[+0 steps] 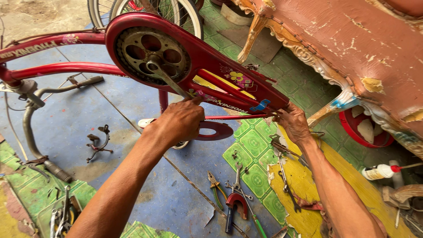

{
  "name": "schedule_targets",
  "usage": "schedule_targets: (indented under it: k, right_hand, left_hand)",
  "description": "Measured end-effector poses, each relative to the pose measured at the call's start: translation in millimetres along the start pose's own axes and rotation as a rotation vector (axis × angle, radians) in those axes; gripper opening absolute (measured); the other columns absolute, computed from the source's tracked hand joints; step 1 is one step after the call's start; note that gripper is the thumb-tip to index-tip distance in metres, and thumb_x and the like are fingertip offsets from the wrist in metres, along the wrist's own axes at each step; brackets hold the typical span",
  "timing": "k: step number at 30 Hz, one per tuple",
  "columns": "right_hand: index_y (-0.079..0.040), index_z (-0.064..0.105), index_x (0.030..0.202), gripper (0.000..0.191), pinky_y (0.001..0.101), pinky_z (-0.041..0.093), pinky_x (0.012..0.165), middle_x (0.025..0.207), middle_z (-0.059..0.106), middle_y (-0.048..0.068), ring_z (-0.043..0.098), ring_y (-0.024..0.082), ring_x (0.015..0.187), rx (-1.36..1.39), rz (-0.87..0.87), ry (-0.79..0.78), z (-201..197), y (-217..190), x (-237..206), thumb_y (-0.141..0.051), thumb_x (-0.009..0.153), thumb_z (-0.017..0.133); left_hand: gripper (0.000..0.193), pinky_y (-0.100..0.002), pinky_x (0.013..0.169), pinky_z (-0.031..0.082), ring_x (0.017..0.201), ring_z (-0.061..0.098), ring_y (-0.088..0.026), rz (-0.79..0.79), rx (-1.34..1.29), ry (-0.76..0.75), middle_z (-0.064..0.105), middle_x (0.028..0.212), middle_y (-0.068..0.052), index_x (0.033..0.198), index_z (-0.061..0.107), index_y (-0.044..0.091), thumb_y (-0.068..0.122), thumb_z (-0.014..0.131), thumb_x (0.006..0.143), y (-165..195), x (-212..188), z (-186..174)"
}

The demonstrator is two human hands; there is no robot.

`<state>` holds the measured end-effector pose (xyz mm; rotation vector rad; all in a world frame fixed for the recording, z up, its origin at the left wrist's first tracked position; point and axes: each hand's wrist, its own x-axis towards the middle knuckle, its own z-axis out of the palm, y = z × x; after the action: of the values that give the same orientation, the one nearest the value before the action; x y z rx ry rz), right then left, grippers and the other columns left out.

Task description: The person works on a red children's bicycle lying on the floor, unfastening the plastic chain guard and pulling the red chainring cover off the crank. They handle the cover, reposition the guard, and press the cover back onto the crank area, working the parts by hand.

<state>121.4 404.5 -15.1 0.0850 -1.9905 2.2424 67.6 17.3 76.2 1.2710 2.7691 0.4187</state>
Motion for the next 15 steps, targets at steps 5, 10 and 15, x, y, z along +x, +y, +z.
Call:
schedule_targets:
  k: [5, 10, 15]
  right_hand:
    - [-0.006, 0.065, 0.130, 0.036, 0.0347, 0.055, 0.086, 0.120, 0.073, 0.008, 0.069, 0.018, 0.102, 0.012, -0.007, -0.012, 3, -6, 1, -0.016, 0.096, 0.073]
    - [-0.006, 0.064, 0.132, 0.037, 0.0367, 0.052, 0.085, 0.122, 0.072, 0.007, 0.068, 0.019, 0.102, 0.137, -0.007, -0.043, 12, -10, 0, -0.013, 0.097, 0.073]
    - [-0.006, 0.063, 0.132, 0.047, 0.0376, 0.053, 0.087, 0.125, 0.072, 0.007, 0.068, 0.019, 0.103, 0.155, 0.032, -0.098, 12, -17, 4, -0.010, 0.087, 0.073]
  left_hand:
    - [0.008, -0.045, 0.091, 0.054, 0.105, 0.066, -0.034, -0.024, -0.002, -0.050, 0.072, 0.100, -0.020, 0.084, 0.075, 0.001, 0.003, 0.070, 0.078, 0, 0, 0]
    - [0.008, -0.046, 0.087, 0.055, 0.100, 0.067, -0.035, -0.035, -0.007, -0.056, 0.070, 0.103, -0.019, 0.083, 0.076, 0.000, 0.004, 0.069, 0.080, 2, 2, 1]
    - [0.009, -0.045, 0.087, 0.055, 0.099, 0.067, -0.032, -0.075, 0.002, -0.107, 0.071, 0.101, -0.016, 0.087, 0.077, 0.003, 0.006, 0.070, 0.083, 5, 4, 0]
